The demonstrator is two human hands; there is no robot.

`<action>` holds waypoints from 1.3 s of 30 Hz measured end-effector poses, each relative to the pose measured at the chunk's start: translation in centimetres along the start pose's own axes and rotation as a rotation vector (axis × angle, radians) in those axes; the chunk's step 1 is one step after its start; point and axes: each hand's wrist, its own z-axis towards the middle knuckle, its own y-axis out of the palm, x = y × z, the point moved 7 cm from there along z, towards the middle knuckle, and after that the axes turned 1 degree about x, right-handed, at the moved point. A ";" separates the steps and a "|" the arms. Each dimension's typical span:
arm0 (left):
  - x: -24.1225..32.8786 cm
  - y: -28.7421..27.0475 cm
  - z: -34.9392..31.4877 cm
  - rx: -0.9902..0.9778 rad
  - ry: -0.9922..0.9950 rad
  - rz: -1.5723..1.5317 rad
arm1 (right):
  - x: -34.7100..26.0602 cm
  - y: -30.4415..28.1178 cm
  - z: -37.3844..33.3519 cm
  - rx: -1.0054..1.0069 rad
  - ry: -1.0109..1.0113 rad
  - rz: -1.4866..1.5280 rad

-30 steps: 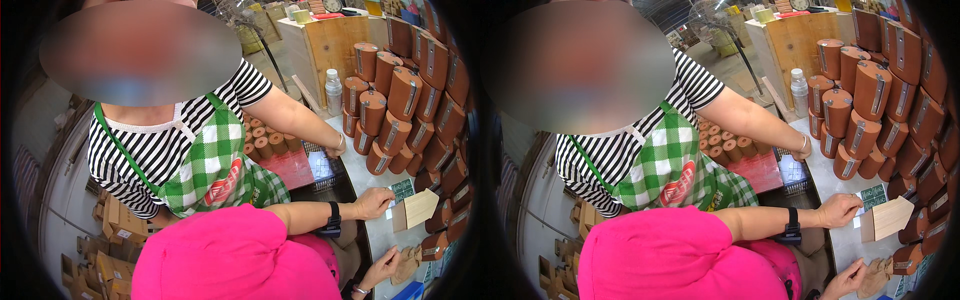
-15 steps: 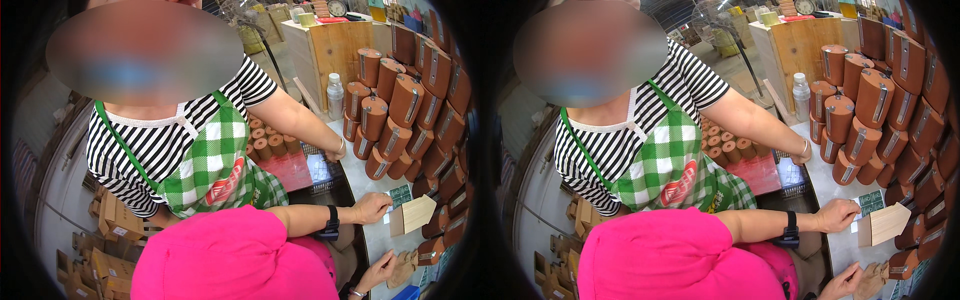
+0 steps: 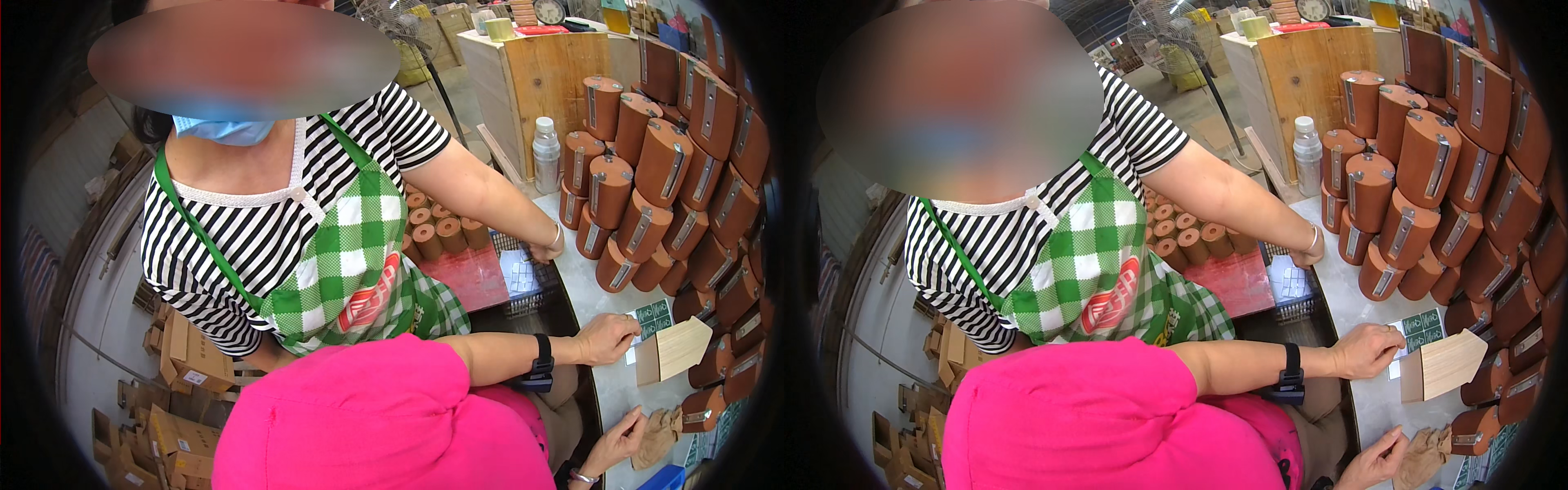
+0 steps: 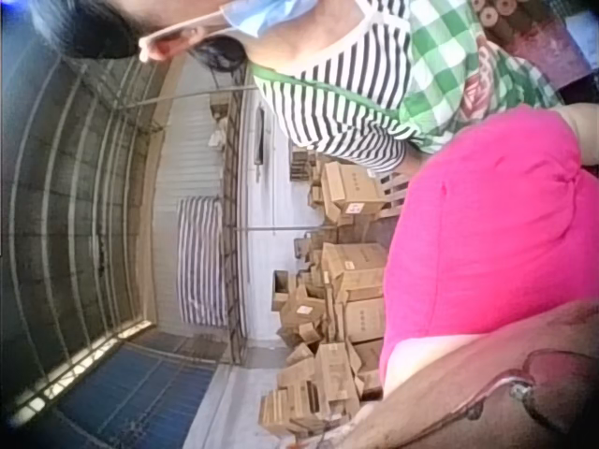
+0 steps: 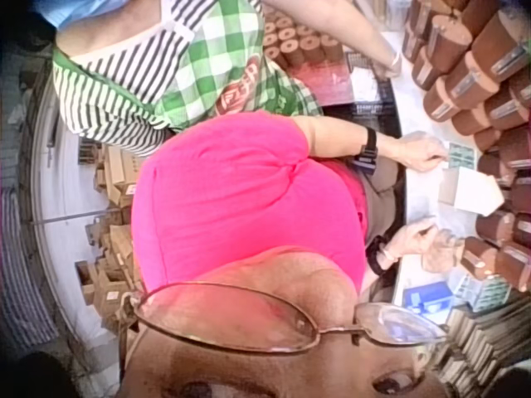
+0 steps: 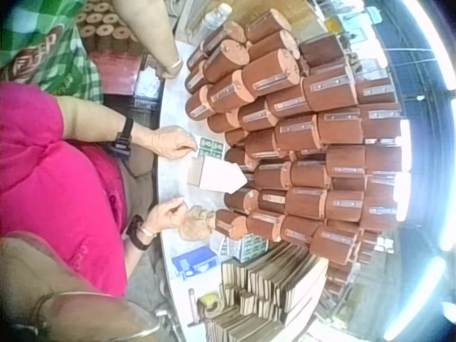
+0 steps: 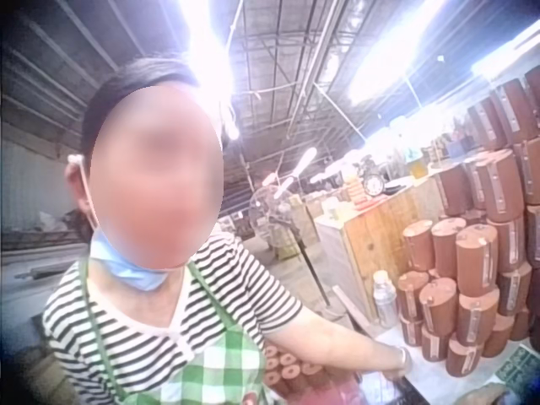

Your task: Labeling and inspecting wooden blocks and cylindrical components in a manufacturing facility

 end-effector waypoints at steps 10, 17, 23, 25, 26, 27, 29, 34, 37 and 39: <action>0.1 0.1 0.0 -0.011 0.009 0.009 | 0.8 0.0 0.0 -0.030 0.034 -0.056; -0.2 0.8 -0.1 -0.046 -0.011 0.038 | -10.4 4.3 1.7 -0.553 -0.107 0.445; 0.7 0.2 -0.4 0.004 0.030 0.002 | -20.5 5.3 1.2 -0.991 -0.362 0.678; 0.2 0.5 -0.5 -0.038 -0.056 -0.029 | -19.6 5.5 1.2 -1.053 -0.263 0.593; 0.0 0.5 -0.6 -0.042 -0.100 -0.008 | -19.2 5.8 1.1 -1.058 -0.232 0.572; 0.5 0.4 -0.4 -0.026 -0.042 0.008 | -18.8 5.6 1.2 -1.016 -0.200 0.575; 0.7 0.6 -0.4 -0.062 -0.043 -0.022 | -19.0 5.7 0.7 -1.102 -0.266 0.590; 1.4 -0.1 -1.3 0.042 0.030 -0.040 | -20.4 5.3 -0.4 -1.136 -0.351 0.669; 1.2 -0.2 -1.5 0.034 -0.055 -0.060 | -20.4 4.7 -0.8 -1.144 -0.343 0.651; 1.4 -0.2 -1.6 0.048 -0.037 -0.062 | -20.2 4.4 -1.0 -1.115 -0.389 0.649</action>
